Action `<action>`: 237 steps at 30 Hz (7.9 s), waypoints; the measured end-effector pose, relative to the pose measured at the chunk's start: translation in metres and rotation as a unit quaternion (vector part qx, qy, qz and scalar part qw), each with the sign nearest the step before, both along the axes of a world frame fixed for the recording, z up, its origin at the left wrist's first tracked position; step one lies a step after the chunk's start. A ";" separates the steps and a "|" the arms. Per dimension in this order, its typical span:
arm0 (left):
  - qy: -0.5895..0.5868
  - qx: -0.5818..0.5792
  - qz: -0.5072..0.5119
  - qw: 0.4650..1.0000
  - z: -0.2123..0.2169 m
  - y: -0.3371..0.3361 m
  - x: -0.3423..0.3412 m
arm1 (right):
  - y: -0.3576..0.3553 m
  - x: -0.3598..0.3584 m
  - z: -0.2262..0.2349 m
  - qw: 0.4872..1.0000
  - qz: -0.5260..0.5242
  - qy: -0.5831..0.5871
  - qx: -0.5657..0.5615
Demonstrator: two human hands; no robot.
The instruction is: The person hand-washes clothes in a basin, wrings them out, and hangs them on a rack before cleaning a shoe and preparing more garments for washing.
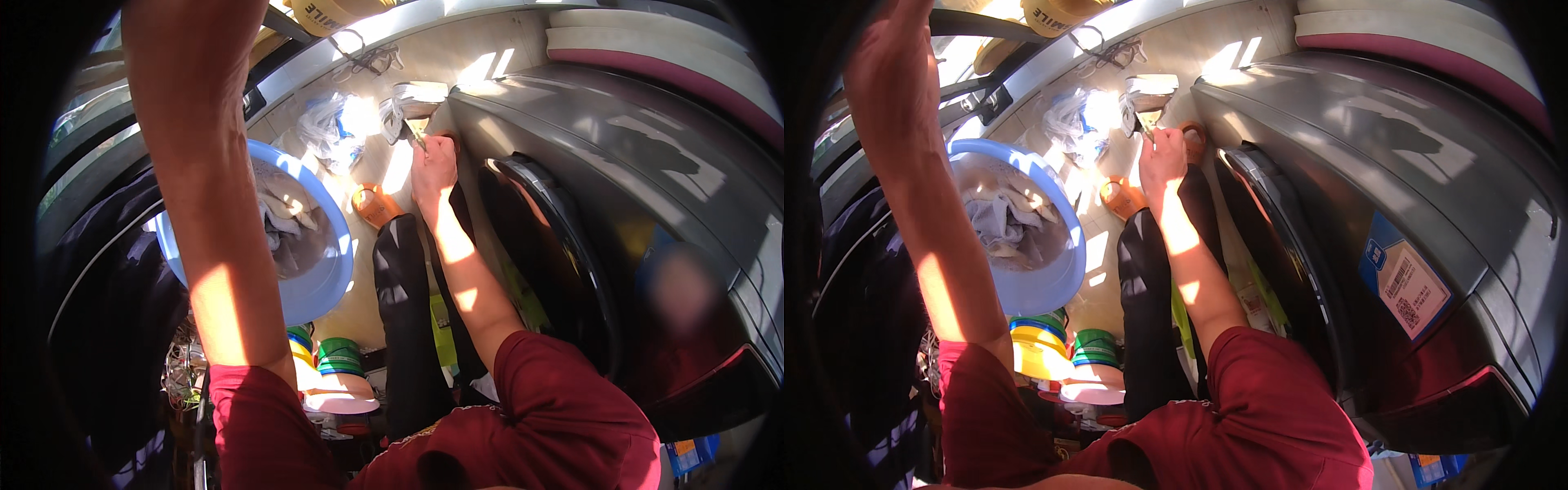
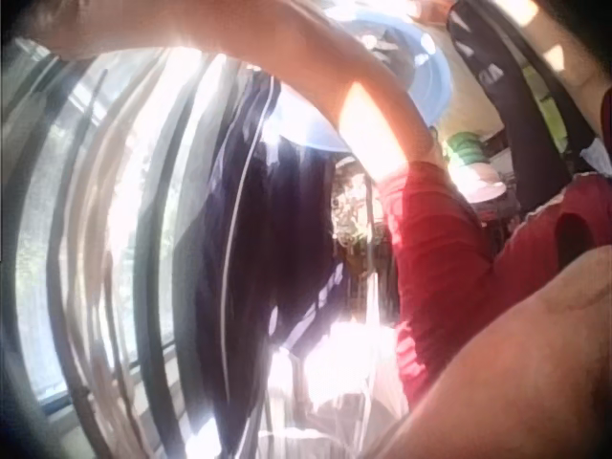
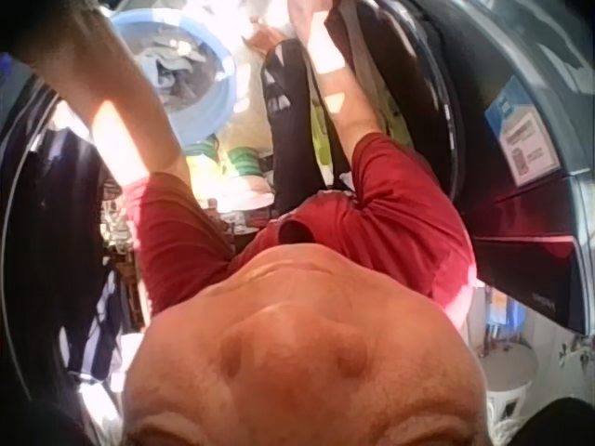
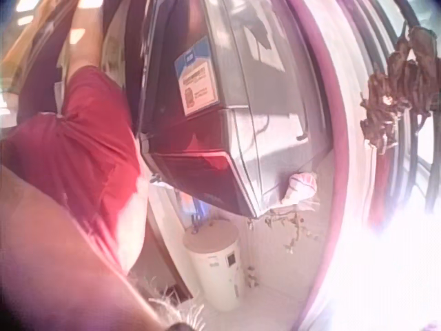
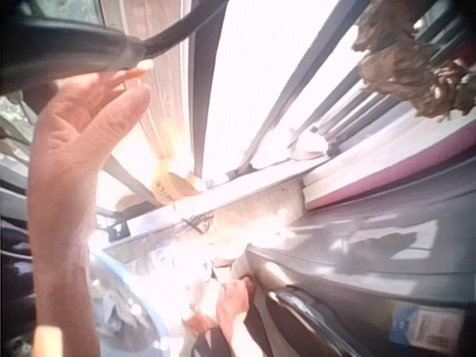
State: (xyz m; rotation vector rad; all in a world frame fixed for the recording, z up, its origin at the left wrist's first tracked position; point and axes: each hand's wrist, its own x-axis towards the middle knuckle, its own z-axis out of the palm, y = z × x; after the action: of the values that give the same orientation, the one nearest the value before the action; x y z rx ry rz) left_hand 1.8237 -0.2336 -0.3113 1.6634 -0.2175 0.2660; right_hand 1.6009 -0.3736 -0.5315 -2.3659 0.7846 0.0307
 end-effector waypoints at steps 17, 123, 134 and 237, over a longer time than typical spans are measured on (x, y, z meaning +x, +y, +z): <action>0.521 -0.111 -0.062 0.844 -0.189 -0.045 -0.245 | -0.014 -0.021 0.155 0.973 0.036 -0.003 0.228; 0.554 -0.055 -0.105 0.824 -0.058 -0.020 -0.168 | -0.035 -0.126 0.134 0.663 -0.293 0.074 0.685; 0.539 0.021 -0.080 0.838 -0.110 -0.008 -0.211 | -0.034 0.000 0.130 0.806 -0.296 -0.110 0.501; 0.557 -0.332 0.062 0.759 0.088 0.017 -0.431 | -0.041 -0.148 0.266 0.918 0.074 0.159 0.356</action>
State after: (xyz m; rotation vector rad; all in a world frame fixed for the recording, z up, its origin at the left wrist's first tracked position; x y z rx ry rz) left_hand 1.3928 -0.2170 -0.2234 0.8830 0.8174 -0.5328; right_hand 1.4534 -0.4147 -0.2656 -1.7235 0.5973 0.6668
